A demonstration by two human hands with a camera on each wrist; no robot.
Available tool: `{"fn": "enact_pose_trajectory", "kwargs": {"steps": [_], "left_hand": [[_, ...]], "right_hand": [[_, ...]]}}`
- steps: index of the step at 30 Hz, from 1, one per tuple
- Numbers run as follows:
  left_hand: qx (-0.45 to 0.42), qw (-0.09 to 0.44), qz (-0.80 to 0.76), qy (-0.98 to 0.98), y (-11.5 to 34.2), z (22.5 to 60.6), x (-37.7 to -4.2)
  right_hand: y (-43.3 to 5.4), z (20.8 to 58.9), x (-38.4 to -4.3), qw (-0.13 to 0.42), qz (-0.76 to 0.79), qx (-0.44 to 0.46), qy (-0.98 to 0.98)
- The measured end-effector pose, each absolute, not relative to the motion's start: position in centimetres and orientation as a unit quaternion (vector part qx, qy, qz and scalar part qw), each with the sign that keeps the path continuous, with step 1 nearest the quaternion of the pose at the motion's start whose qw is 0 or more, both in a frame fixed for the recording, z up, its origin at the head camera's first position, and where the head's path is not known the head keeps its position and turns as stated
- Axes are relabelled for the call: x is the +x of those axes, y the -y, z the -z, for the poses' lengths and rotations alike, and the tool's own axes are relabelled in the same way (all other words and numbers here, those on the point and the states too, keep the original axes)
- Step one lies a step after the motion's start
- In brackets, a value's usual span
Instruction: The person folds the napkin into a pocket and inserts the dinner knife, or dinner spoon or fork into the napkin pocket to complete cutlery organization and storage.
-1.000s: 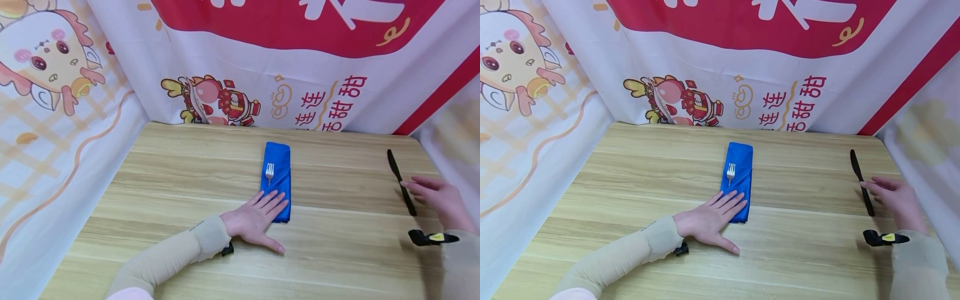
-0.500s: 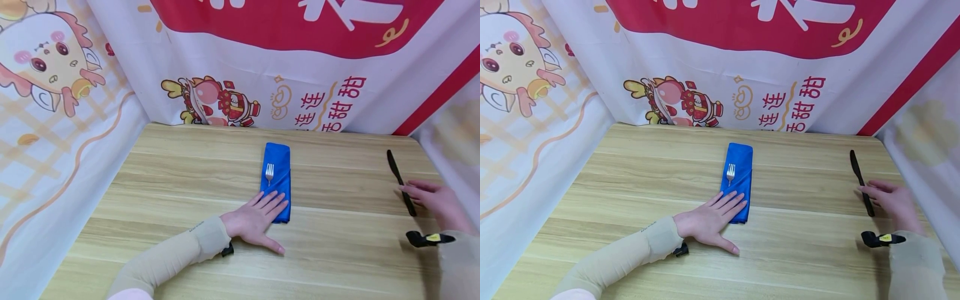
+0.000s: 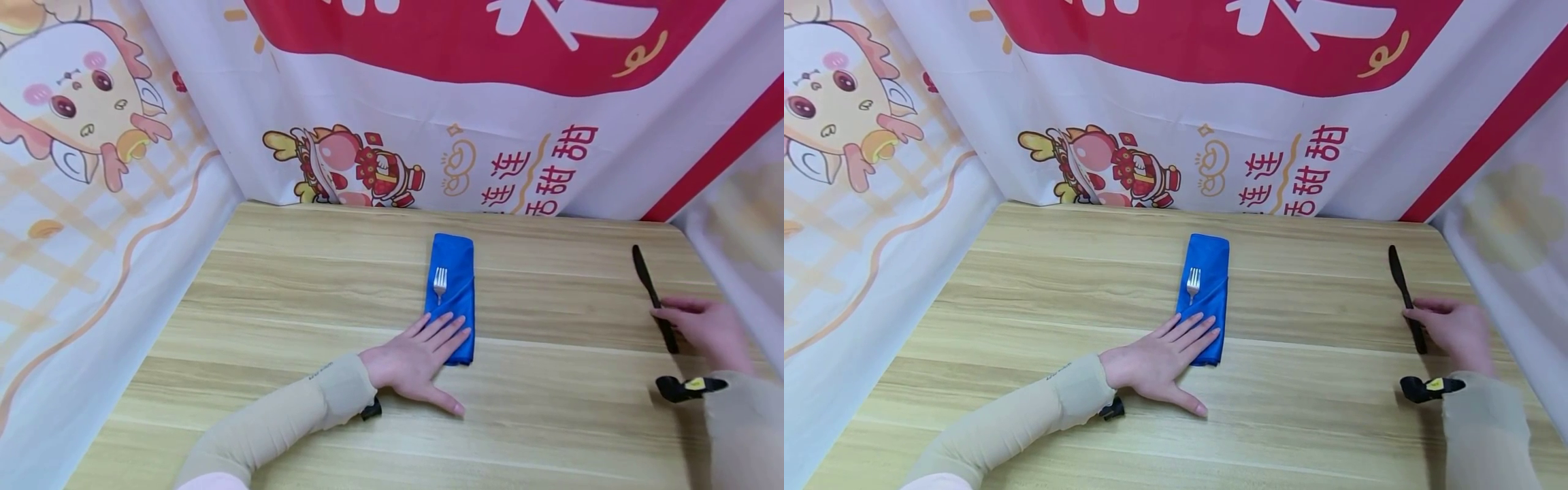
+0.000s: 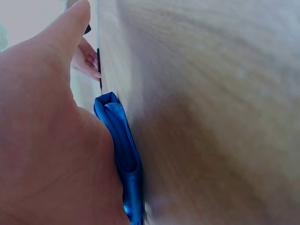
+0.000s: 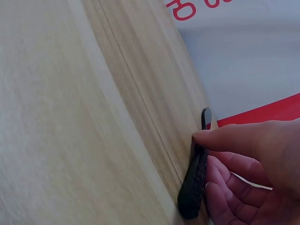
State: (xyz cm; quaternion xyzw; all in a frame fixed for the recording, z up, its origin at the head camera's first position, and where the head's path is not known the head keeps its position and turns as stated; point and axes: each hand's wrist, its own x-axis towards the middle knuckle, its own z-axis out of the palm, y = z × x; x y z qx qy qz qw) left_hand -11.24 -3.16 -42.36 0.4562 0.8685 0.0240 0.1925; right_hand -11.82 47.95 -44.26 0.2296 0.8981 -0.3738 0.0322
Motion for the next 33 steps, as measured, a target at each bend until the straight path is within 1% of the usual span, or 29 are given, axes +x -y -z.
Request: {"fn": "enact_pose_trajectory", "kwargs": {"steps": [10,14,21,28,33], "left_hand": [[0.455,0.199,-0.028,-0.868,3.0,42.5,-11.2],[0.455,0.199,-0.030,-0.867,3.0,42.5,-11.3],[0.456,0.197,-0.027,-0.867,3.1,42.3,-11.2],[0.454,0.202,-0.027,-0.867,3.1,42.8,-11.4],[0.453,0.211,-0.021,-0.866,3.0,42.9,-11.5]], "right_hand": [[-47.7,43.7,-11.7,0.023,0.324,0.206,-0.923],[-47.3,43.3,-11.6,0.028,0.317,0.215,-0.923],[-47.0,43.2,-11.5,0.045,0.348,0.219,-0.910],[-47.0,42.4,-11.0,0.039,0.352,0.175,-0.919],[-47.1,42.3,-10.9,0.053,0.370,0.154,-0.915]]}}
